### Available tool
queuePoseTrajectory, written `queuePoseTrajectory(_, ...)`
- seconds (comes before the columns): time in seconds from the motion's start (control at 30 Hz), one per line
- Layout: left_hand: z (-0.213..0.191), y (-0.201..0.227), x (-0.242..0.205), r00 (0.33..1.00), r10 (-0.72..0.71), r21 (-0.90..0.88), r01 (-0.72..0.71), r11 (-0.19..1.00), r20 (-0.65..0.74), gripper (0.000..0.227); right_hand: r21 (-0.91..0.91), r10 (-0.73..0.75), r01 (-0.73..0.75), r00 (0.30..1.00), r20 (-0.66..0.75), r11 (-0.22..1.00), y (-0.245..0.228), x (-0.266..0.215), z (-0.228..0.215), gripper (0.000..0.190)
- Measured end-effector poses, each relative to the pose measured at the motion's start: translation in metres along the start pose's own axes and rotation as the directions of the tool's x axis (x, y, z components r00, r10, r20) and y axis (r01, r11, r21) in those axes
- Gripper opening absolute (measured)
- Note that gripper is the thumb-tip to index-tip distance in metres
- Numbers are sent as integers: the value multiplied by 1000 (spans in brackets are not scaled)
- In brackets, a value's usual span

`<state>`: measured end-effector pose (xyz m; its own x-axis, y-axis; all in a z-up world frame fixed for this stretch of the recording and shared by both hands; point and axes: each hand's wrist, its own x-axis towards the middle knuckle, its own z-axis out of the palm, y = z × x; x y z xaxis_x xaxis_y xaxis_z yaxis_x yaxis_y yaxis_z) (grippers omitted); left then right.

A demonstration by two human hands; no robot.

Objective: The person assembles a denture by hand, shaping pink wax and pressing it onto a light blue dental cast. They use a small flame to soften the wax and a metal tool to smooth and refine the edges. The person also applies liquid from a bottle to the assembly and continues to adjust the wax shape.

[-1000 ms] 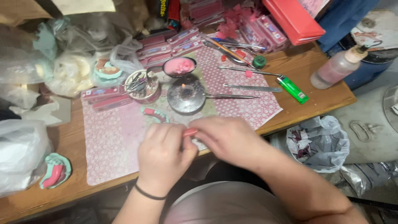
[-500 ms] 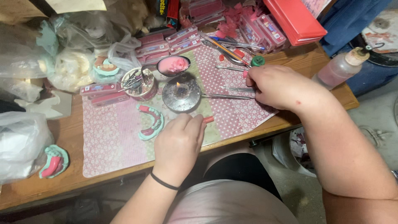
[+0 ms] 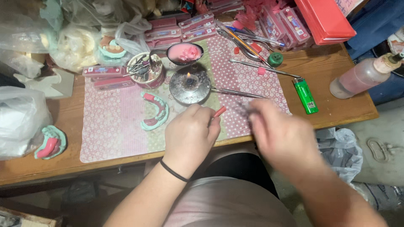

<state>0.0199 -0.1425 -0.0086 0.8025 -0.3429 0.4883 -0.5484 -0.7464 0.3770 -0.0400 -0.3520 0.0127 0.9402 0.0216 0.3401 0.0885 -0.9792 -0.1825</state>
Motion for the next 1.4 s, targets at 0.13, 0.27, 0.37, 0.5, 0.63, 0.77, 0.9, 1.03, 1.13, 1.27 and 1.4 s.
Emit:
queuePoseTrajectory(0.13,5,-2,0,998,-50,3,50,999,47,18,43,-96,98,994,-51,994,-24,-21,9,35)
queuePoseTrajectory(0.27,6,-2,1,998,-57,-3,57,998,28,18,-83,-159,154,985,-64,985,-27,-25,16,43)
queuePoseTrajectory(0.37,7,-2,0,998,-59,9,59,998,32,23,-122,-199,187,976,-89,975,-28,-25,15,39)
queuePoseTrajectory(0.5,5,-1,1,996,-59,35,56,998,72,26,-135,-257,252,966,-19,958,-25,-21,14,44)
queuePoseTrajectory(0.63,6,-2,1,994,-62,22,61,998,92,28,-146,-272,259,959,-77,955,-22,-21,19,42)
queuePoseTrajectory(0.77,7,-2,0,996,-42,30,39,999,79,28,-210,-290,277,956,-35,938,-21,-20,20,44)
queuePoseTrajectory(0.9,7,-3,1,998,-30,40,27,999,62,28,-171,-312,311,950,20,935,-17,-13,18,40)
queuePoseTrajectory(1.03,9,-3,1,999,-29,39,27,999,43,27,-114,-254,260,965,67,959,-16,-11,21,40)
queuePoseTrajectory(1.13,9,-2,0,999,-21,56,19,998,34,26,-148,-220,248,959,181,957,-18,-7,19,47)
queuePoseTrajectory(1.27,10,0,-1,999,-31,50,31,998,-6,25,-82,-111,145,941,319,986,-24,2,5,43)
queuePoseTrajectory(1.4,3,1,-3,998,-39,-14,38,999,-57,11,-92,42,12,828,560,996,-36,16,-17,53)
